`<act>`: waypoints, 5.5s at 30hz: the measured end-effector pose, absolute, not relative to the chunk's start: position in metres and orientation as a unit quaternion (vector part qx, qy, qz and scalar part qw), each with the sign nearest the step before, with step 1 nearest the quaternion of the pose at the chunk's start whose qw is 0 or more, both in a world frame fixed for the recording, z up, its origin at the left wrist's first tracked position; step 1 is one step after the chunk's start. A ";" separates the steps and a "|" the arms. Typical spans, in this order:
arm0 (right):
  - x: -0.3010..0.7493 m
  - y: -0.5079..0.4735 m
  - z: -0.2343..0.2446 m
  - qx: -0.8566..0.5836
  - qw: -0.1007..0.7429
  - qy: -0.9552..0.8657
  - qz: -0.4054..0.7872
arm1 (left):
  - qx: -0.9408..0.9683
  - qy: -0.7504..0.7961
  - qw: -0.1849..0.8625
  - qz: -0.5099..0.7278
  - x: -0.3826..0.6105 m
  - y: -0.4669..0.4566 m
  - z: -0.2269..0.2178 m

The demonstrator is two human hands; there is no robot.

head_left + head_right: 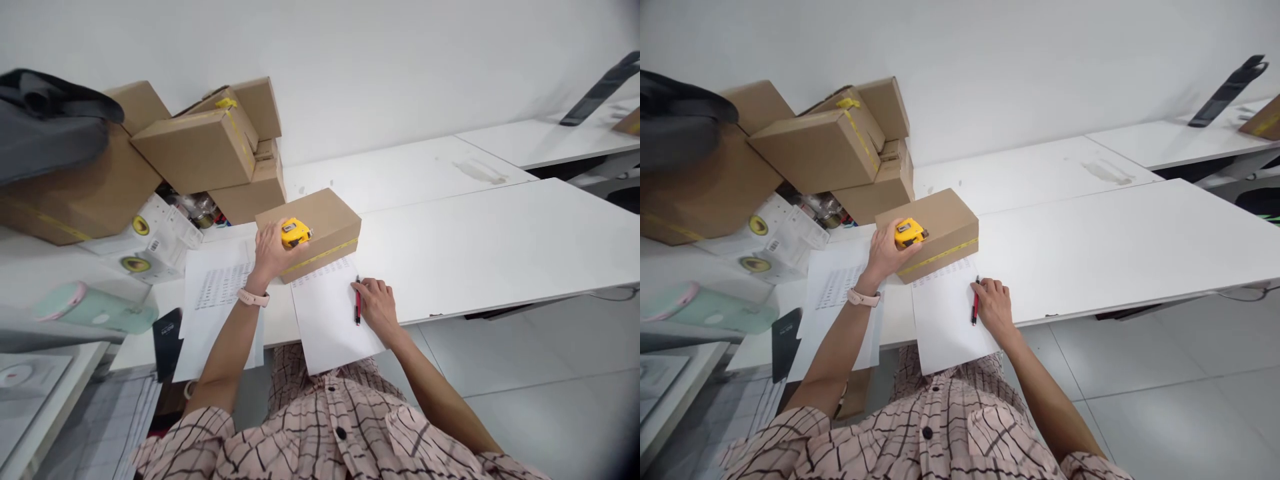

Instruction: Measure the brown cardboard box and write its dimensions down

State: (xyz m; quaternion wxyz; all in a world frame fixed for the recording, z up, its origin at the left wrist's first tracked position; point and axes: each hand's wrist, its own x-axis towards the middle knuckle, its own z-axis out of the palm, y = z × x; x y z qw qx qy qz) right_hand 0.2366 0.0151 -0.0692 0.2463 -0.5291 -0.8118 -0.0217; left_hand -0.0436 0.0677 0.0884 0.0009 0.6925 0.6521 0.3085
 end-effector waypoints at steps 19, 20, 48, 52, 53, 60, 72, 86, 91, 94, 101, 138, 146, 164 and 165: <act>0.173 0.014 0.093 -0.296 0.510 -0.610 0.529 | 0.634 0.597 0.201 0.449 -0.025 0.008 0.119; 0.169 0.012 0.093 -0.292 0.503 -0.601 0.549 | 0.626 0.606 0.198 0.449 -0.028 0.006 0.119; 0.101 0.080 0.102 -0.228 0.440 -0.593 0.634 | 0.583 0.680 0.134 0.424 -0.061 0.009 0.136; 0.114 0.079 0.111 -0.231 0.416 -0.568 0.672 | 0.637 0.640 0.175 0.393 -0.057 0.000 0.139; 0.117 0.080 0.114 -0.235 0.405 -0.565 0.679 | 0.646 0.634 0.174 0.389 -0.056 -0.002 0.138; 0.143 0.116 0.136 -0.236 0.371 -0.574 0.690 | 0.615 0.655 0.142 0.415 -0.067 -0.003 0.132; 0.207 0.245 0.087 -0.483 0.451 -0.552 0.509 | 0.436 0.610 0.339 0.569 -0.174 0.036 0.112; 0.193 0.240 0.063 -0.550 0.364 -0.586 0.470 | 0.466 0.625 0.320 0.538 -0.146 0.042 0.097; 0.191 0.240 0.059 -0.545 0.385 -0.590 0.454 | 0.484 0.607 0.332 0.536 -0.153 0.043 0.094; 0.189 0.239 0.058 -0.542 0.393 -0.589 0.453 | 0.490 0.608 0.332 0.530 -0.155 0.044 0.093; 0.190 0.240 0.065 -0.531 0.415 -0.599 0.432 | 0.508 0.623 0.272 0.529 -0.138 0.025 0.110; 0.145 0.105 0.206 -0.071 0.393 -0.775 0.490 | 0.493 0.539 0.317 0.605 0.045 -0.003 0.061; 0.134 0.141 0.192 -0.049 0.376 -0.781 0.496 | 0.418 0.458 0.497 0.607 0.045 -0.008 0.057; 0.142 0.233 0.059 -0.480 0.396 -0.587 0.519 | 0.294 0.575 0.347 0.680 -0.098 0.052 0.066; 0.146 0.219 0.060 -0.479 0.415 -0.590 0.500 | 0.302 0.574 0.342 0.679 -0.099 0.049 0.068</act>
